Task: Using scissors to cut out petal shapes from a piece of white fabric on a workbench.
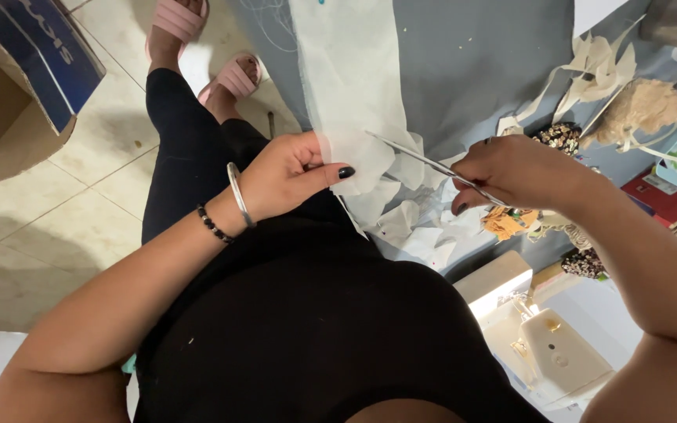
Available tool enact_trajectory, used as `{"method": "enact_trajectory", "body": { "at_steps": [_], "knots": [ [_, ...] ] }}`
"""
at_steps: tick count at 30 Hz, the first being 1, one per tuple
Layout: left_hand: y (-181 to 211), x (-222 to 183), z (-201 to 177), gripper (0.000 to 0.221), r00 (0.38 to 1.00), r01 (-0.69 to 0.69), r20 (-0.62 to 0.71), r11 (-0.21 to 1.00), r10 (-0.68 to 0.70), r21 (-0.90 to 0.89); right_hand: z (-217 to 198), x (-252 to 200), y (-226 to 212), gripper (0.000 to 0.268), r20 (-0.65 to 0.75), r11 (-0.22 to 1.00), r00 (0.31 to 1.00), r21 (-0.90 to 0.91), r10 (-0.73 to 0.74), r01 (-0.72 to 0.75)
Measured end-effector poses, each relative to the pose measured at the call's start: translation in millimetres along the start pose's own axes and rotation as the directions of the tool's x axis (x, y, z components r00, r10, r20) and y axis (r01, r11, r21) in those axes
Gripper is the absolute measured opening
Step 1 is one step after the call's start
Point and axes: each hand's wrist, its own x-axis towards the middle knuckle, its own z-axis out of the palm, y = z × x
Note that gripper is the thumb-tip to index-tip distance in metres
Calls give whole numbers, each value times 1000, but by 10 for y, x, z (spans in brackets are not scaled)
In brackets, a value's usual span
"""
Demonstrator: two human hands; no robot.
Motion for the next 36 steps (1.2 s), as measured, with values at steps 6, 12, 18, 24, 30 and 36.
{"method": "enact_trajectory", "body": {
  "at_steps": [6, 12, 18, 24, 30, 36],
  "knots": [
    [53, -3, -11, 16, 995, 98, -48, 958, -89, 269, -449, 198, -382, 36, 349, 949, 886, -37, 306, -314],
    [84, 32, -9, 27, 997, 26, 67, 996, -31, 83, -371, 262, -112, 26, 233, 1000, 972, 17, 1, -5],
    [69, 28, -33, 28, 996, 10, 86, 993, -21, 121, -541, 350, -356, 31, 343, 958, 896, -161, 281, -238],
    [87, 42, -60, 25, 995, 19, 89, 977, -38, 213, -484, 317, -102, 36, 309, 978, 940, -187, 142, -86],
    [99, 45, -78, 22, 991, 43, 114, 979, -67, 198, -525, 312, -42, 41, 307, 968, 945, -250, 114, -36],
    [80, 56, -88, 23, 988, -5, 152, 988, -19, 156, -569, 288, 10, 44, 277, 951, 957, -308, 85, 5]
  ]
}}
